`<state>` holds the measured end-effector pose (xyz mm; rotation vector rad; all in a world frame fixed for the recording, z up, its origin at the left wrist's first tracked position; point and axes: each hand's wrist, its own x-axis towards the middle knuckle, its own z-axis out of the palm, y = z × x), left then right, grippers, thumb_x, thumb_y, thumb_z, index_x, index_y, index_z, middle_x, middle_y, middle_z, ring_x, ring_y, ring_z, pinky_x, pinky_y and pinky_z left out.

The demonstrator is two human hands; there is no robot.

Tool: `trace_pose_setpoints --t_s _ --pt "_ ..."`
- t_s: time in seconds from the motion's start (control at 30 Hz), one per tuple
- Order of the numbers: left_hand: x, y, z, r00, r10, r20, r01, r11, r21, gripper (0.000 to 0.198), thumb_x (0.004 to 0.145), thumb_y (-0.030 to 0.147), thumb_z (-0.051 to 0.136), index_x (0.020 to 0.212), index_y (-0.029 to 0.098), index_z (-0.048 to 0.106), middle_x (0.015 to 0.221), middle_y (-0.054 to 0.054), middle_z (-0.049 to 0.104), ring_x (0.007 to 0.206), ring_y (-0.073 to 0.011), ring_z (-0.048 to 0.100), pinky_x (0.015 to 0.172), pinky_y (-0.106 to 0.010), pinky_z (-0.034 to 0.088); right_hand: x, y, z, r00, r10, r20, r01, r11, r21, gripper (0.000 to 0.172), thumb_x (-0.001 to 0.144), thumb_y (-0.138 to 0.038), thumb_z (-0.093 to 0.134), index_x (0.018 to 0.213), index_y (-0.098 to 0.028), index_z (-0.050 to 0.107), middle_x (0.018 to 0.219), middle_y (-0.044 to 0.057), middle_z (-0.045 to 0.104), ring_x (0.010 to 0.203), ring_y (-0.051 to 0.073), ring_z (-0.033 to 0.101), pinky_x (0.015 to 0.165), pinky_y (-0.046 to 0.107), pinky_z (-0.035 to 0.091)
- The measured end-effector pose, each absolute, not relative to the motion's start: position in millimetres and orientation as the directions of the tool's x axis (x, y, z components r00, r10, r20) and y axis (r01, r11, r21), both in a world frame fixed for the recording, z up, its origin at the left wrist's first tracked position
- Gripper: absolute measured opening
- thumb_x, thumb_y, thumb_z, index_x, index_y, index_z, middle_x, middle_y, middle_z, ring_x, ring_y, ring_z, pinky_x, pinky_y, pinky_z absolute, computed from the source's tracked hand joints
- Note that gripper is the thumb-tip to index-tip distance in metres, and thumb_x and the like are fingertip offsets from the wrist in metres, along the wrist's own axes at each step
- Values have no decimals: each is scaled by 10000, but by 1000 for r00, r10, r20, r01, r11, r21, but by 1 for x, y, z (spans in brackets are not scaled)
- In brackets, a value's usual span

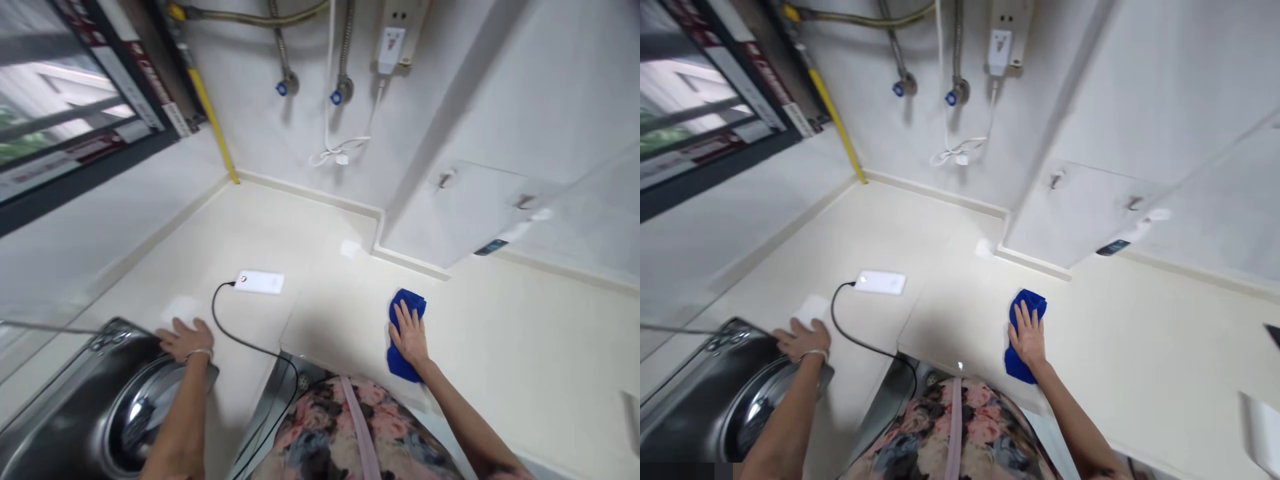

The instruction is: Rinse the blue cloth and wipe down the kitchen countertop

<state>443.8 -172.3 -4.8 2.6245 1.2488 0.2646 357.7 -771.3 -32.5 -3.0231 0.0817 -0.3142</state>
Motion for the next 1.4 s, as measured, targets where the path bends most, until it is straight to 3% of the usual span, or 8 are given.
trace_pose_setpoints --t_s 0.2,0.5,0.63,0.7,0.83,1.1,1.23,1.4 --pt "437 -179 4 572 818 62 739 -547 394 702 1011 532 322 1587 133 353 1683 -253 169 1532 -452 219 1197 -609 304 377 -745 -33 938 211 275 271 -941 -202 538 1009 -323 398 1539 -241 433 1618 53 424 1503 343 335 1168 557 384" --pt "434 -168 7 585 810 -34 728 -507 461 700 998 480 423 1586 105 355 1692 -257 119 1555 -420 167 1251 -554 196 433 -759 -24 943 185 277 250 -942 -223 508 1002 -405 401 1453 -218 540 1569 55 493 1451 349 405 1156 542 402" --pt "432 -165 9 604 795 -51 722 -519 458 695 1001 473 419 1578 90 363 1692 -262 120 1568 -398 137 1263 -538 162 448 -749 -21 937 125 325 182 -972 -151 508 991 -388 402 1443 -210 552 1577 72 480 1483 387 357 1215 651 274" --pt "433 -167 8 609 793 -38 728 -539 425 678 1010 450 392 1568 66 372 1682 -282 142 1581 -377 92 1268 -554 120 446 -740 -22 924 85 373 140 -982 -123 537 983 -360 410 1474 -167 511 1624 114 401 1525 410 274 1224 691 222" --pt "436 -173 2 590 807 6 744 -548 382 669 1012 414 360 1569 44 360 1677 -284 173 1588 -354 67 1270 -569 122 423 -732 -33 896 67 438 169 -966 -198 619 1005 -355 394 1560 -86 347 1660 217 282 1530 405 280 1189 648 344" --pt "437 -178 -7 591 806 44 753 -570 328 663 1023 380 348 1575 14 335 1678 -282 174 1589 -337 70 1278 -543 115 354 -822 -30 860 464 213 504 -837 -213 620 1003 -364 409 1607 -289 291 1640 79 382 1492 285 406 1233 557 350" --pt "435 -180 -8 589 806 51 756 -573 318 655 1021 360 359 1574 9 339 1675 -289 171 1587 -349 74 1276 -555 117 328 -889 -35 912 303 277 354 -921 -159 667 949 -410 387 1608 -356 293 1585 76 466 1415 361 498 1116 660 438" --pt "434 -182 -9 567 821 71 755 -552 353 646 1019 349 366 1577 24 348 1686 -279 136 1586 -362 75 1279 -549 122 315 -900 -48 892 182 414 276 -944 -182 746 819 -482 461 1557 -461 357 1583 2 457 1408 475 455 937 797 478"
